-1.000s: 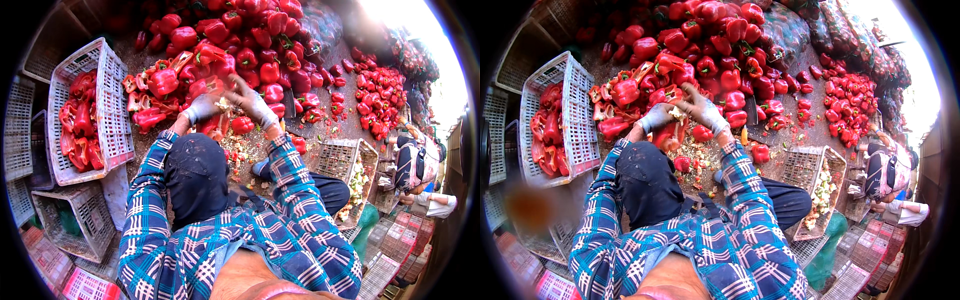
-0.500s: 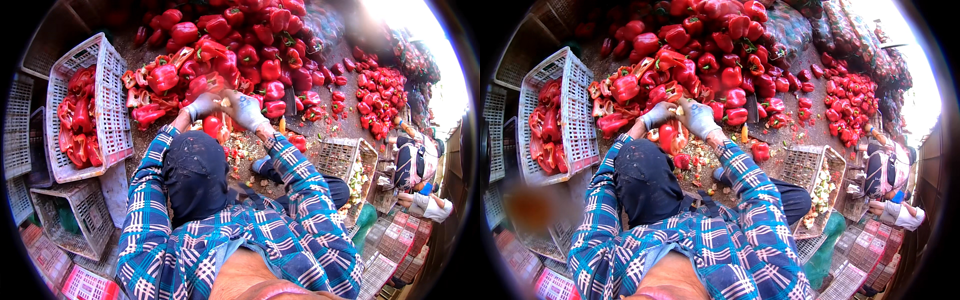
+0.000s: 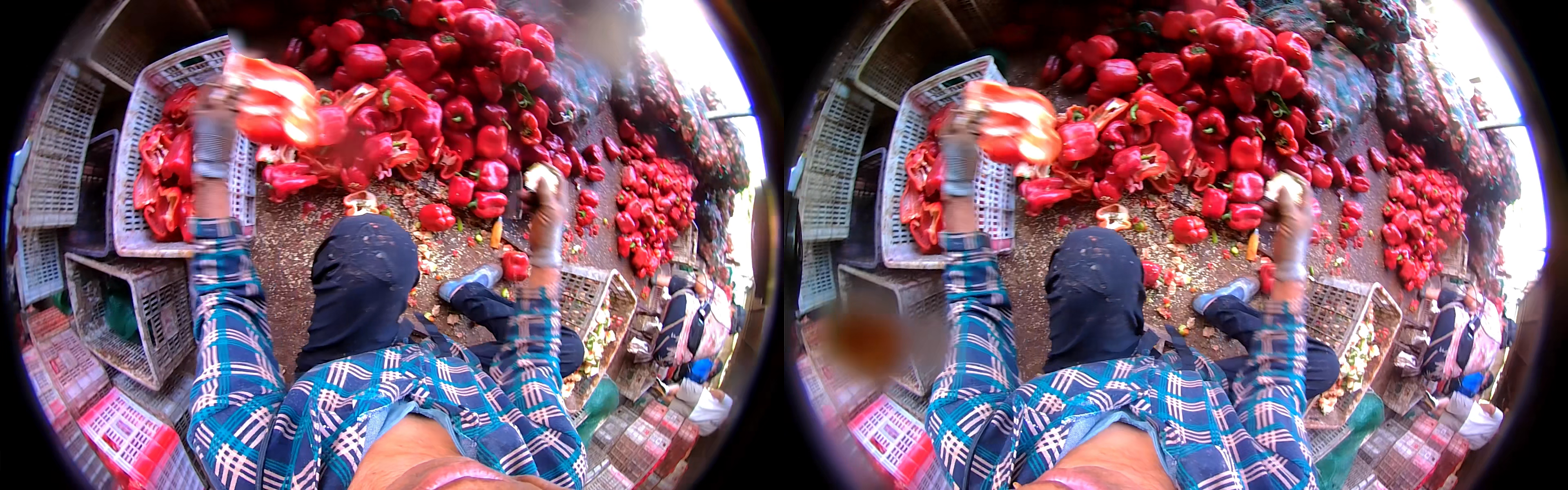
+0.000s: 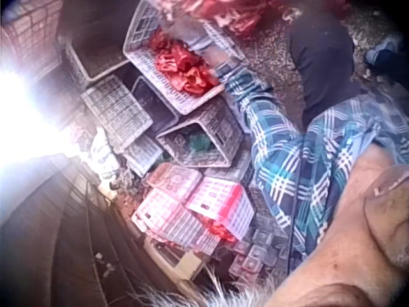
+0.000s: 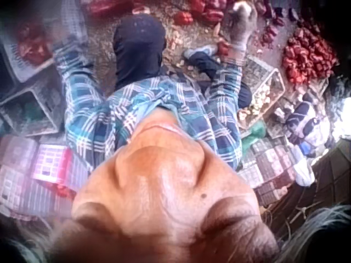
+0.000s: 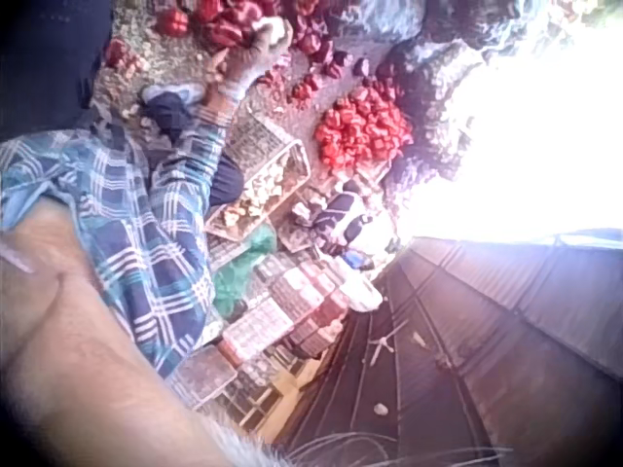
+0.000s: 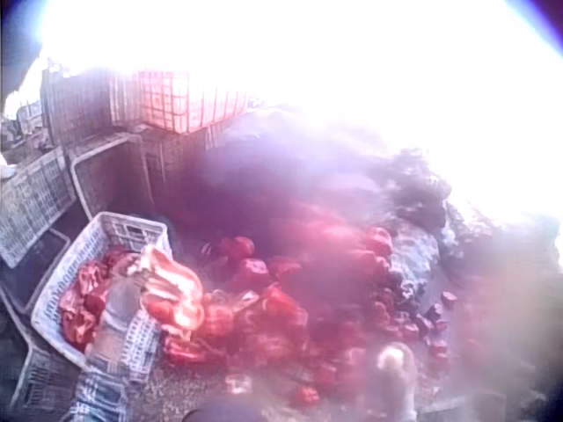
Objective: The person removes the cores and seeds from red bell peppers by hand and with a cleaver, then sorts the peppers into plastic crates.
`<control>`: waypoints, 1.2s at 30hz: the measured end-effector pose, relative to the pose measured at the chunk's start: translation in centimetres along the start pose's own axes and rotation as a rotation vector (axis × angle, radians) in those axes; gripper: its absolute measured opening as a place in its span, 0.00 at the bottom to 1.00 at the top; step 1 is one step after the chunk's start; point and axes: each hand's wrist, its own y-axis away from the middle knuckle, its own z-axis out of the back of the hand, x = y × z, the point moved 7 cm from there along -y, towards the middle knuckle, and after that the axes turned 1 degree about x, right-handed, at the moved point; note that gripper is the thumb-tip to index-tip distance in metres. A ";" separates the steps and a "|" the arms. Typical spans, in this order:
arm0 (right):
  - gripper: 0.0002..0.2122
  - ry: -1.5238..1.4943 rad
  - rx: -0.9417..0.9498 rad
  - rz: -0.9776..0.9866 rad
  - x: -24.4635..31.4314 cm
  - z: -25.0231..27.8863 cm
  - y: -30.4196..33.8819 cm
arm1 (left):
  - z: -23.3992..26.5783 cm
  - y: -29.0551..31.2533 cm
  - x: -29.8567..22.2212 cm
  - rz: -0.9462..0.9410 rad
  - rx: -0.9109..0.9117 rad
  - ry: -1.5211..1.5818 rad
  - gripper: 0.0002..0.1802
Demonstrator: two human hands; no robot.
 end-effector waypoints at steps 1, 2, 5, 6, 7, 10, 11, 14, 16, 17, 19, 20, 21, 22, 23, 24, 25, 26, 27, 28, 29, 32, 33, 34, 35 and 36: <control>0.16 0.087 -0.071 0.043 0.8 3.7 0.8 | 3.1 -2.0 1.8 0.065 -0.201 0.138 0.10; 0.17 0.090 -0.119 0.038 1.2 5.9 1.4 | 7.8 -3.2 4.2 0.119 -0.404 0.239 0.11; 0.18 0.306 -0.247 0.138 3.0 12.0 1.4 | 15.9 -3.4 11.4 0.423 -0.514 -0.124 0.17; 0.18 0.344 -0.281 0.126 3.9 13.4 1.6 | 15.2 -3.6 15.2 0.384 -0.357 -0.158 0.20; 0.18 0.433 -0.328 0.151 3.8 16.0 1.3 | 14.0 -2.1 18.5 0.350 -0.201 -0.196 0.24; 0.19 0.732 -0.477 0.252 6.1 23.5 3.9 | 2.9 1.2 13.4 0.099 0.193 -0.229 0.44; 0.20 0.524 -0.585 0.131 4.7 27.5 4.7 | 1.6 1.1 9.7 0.094 0.209 -0.124 0.40; 0.27 1.225 -0.701 0.281 5.9 34.4 8.9 | -5.3 2.8 -1.1 -0.063 0.225 -0.195 0.38; 0.27 1.159 -0.762 0.118 4.0 39.6 11.9 | -10.8 3.1 -5.8 0.093 0.662 -0.137 0.43; 0.26 1.105 -0.753 0.105 3.0 40.6 11.7 | -13.0 3.7 -5.0 0.015 0.670 -0.199 0.44; 0.24 1.103 -0.727 0.136 1.6 41.6 11.3 | -17.1 5.2 -4.1 -0.137 0.601 -0.380 0.43; 0.23 1.145 -0.735 0.170 2.2 41.8 12.8 | -19.3 5.3 -4.7 -0.086 0.705 -0.326 0.43; 0.23 1.198 -0.733 0.208 2.5 41.9 13.1 | -21.5 5.8 -4.5 0.008 0.883 -0.209 0.43; 0.22 1.247 -0.726 0.253 2.9 41.6 13.1 | -22.8 6.5 -4.3 -0.021 0.856 -0.200 0.45; 0.21 1.284 -0.732 0.307 3.5 41.2 13.5 | -22.7 5.9 -5.3 -0.052 0.832 -0.180 0.47; 0.21 1.329 -0.731 0.348 4.3 40.8 13.8 | -23.5 5.6 -6.1 -0.145 0.738 -0.224 0.47; 0.20 1.355 -0.746 0.353 4.3 40.9 13.6 | -24.3 5.6 -4.9 -0.142 0.753 -0.245 0.49; 0.20 1.395 -0.751 0.292 4.3 40.6 13.2 | -24.9 6.1 -4.3 -0.147 0.830 -0.406 0.51; 0.24 1.431 -0.776 0.174 4.5 40.5 13.2 | -25.2 5.9 -4.7 -0.124 0.859 -0.486 0.52; 0.28 1.473 -0.787 0.050 4.7 40.2 13.2 | -25.5 5.7 -5.0 -0.117 0.849 -0.508 0.53; 0.26 1.516 -0.828 -0.070 3.7 40.2 13.8 | -25.2 6.1 -4.4 -0.048 0.941 -0.552 0.53; 0.29 1.597 -0.783 -0.087 3.3 42.8 15.5 | -25.6 6.8 -3.7 0.039 0.966 -0.593 0.55; 0.29 1.501 -0.717 -0.039 2.0 44.2 16.8 | -25.1 6.2 -4.2 0.009 0.962 -0.587 0.51; 0.29 1.374 -0.636 0.025 0.2 45.1 16.7 | -24.8 6.3 -1.1 -0.048 0.828 -0.571 0.43; 0.27 1.261 -0.546 -0.607 -4.1 44.2 17.4 | -22.2 5.8 -1.6 -0.055 0.878 -0.641 0.38; 0.28 1.205 -0.582 -0.413 -4.0 47.7 20.0 | -23.2 5.0 -3.1 -0.053 0.909 -0.572 0.41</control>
